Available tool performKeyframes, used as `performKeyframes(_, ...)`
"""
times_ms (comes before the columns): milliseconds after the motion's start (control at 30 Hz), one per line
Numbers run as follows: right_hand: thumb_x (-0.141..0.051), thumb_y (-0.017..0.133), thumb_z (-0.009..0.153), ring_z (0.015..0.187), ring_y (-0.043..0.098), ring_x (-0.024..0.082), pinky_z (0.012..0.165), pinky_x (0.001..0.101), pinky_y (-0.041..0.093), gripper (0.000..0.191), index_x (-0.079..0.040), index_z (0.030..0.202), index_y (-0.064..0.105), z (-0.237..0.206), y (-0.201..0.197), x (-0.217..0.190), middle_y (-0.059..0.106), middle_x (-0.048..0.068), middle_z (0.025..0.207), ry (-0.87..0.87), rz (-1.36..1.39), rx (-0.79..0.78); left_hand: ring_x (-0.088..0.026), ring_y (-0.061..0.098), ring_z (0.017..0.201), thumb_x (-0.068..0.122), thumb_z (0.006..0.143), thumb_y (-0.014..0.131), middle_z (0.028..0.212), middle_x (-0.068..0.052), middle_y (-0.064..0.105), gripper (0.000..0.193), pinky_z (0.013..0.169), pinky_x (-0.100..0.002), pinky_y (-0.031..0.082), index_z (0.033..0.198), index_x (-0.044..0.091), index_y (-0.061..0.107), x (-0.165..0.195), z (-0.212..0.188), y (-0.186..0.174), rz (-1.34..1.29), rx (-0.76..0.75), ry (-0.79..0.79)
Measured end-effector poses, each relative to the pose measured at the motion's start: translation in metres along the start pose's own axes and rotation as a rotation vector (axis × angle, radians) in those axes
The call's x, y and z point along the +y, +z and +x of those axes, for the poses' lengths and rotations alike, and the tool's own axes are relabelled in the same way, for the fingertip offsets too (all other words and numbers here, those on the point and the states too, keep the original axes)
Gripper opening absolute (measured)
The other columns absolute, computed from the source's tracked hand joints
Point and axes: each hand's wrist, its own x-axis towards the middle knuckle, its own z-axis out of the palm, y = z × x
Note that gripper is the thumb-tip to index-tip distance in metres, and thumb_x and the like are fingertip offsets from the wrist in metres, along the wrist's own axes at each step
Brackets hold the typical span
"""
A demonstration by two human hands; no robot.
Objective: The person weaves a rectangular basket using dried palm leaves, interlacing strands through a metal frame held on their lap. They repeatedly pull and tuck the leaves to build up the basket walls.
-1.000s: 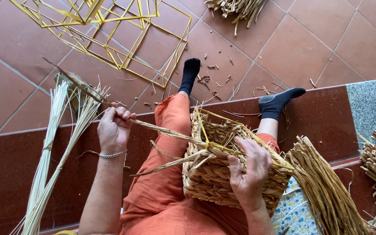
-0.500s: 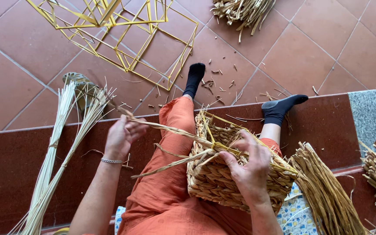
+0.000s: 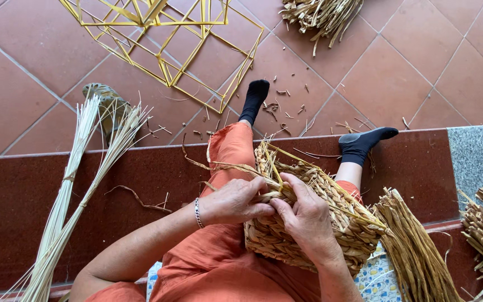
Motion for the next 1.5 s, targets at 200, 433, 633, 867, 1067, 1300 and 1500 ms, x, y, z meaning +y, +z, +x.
performKeyframes(200,-0.011,0.064,0.092,0.04,0.06,0.006,0.038,0.0248,0.05,0.045,-0.009,0.137,0.064,0.0,-0.01,0.012,0.078,0.008,0.09,0.207,0.348,-0.133,-0.034,0.071,0.086,0.014,0.096,0.066,0.092,-0.015,0.071,0.015,0.069,-0.045,0.055,0.107,0.005,0.061,0.009,-0.01,0.018,0.255,0.229,0.184)
performKeyframes(433,-0.009,0.064,0.094,0.04,0.058,0.005,0.037,0.0218,0.046,0.038,-0.002,0.131,0.066,0.004,-0.009,0.03,0.08,0.008,0.094,0.255,0.523,-0.183,-0.025,0.063,0.08,0.007,0.087,0.068,0.088,-0.007,0.063,0.025,0.066,-0.038,0.053,0.111,0.005,0.063,0.012,-0.001,0.011,0.47,0.484,0.45)
performKeyframes(633,-0.004,0.069,0.091,0.042,0.058,0.005,0.037,0.0209,0.045,0.038,0.001,0.128,0.066,0.004,-0.008,0.041,0.078,0.009,0.096,0.271,0.6,-0.176,-0.024,0.061,0.084,0.009,0.09,0.07,0.089,-0.008,0.061,0.022,0.069,-0.037,0.052,0.111,0.004,0.066,0.006,0.004,0.003,0.489,0.505,0.525)
performKeyframes(867,-0.003,0.073,0.087,0.041,0.06,0.005,0.037,0.0207,0.046,0.039,0.002,0.125,0.067,0.003,-0.003,0.041,0.08,0.012,0.096,0.238,0.535,-0.153,-0.025,0.064,0.087,0.016,0.088,0.077,0.091,-0.009,0.065,0.018,0.074,-0.036,0.054,0.102,0.005,0.074,0.007,-0.001,-0.004,0.081,0.448,0.41)
performKeyframes(1067,-0.003,0.063,0.091,0.04,0.06,0.007,0.034,0.0208,0.046,0.038,0.001,0.128,0.062,0.007,-0.011,0.042,0.078,0.012,0.108,0.282,0.671,-0.169,-0.026,0.063,0.091,0.015,0.092,0.074,0.089,-0.007,0.065,0.009,0.079,-0.037,0.053,0.096,0.007,0.072,-0.01,0.029,-0.004,0.201,0.354,0.371)
performKeyframes(1300,-0.011,0.054,0.102,0.039,0.062,0.01,0.034,0.0228,0.046,0.031,0.002,0.127,0.066,0.012,-0.012,0.048,0.065,0.006,0.077,0.249,0.58,-0.176,-0.03,0.065,0.096,0.018,0.091,0.075,0.095,-0.011,0.066,0.016,0.083,-0.039,0.053,0.099,0.005,0.069,-0.031,0.027,-0.002,-0.029,0.236,0.413)
performKeyframes(1500,-0.012,0.057,0.098,0.039,0.062,0.009,0.035,0.0216,0.046,0.031,0.002,0.125,0.064,0.012,-0.02,0.045,0.069,0.003,0.08,0.29,0.673,-0.206,-0.023,0.072,0.071,0.024,0.096,0.068,0.08,-0.009,0.075,0.017,0.067,-0.036,0.058,0.104,0.009,0.071,-0.032,0.027,0.001,-0.291,0.016,-0.015)
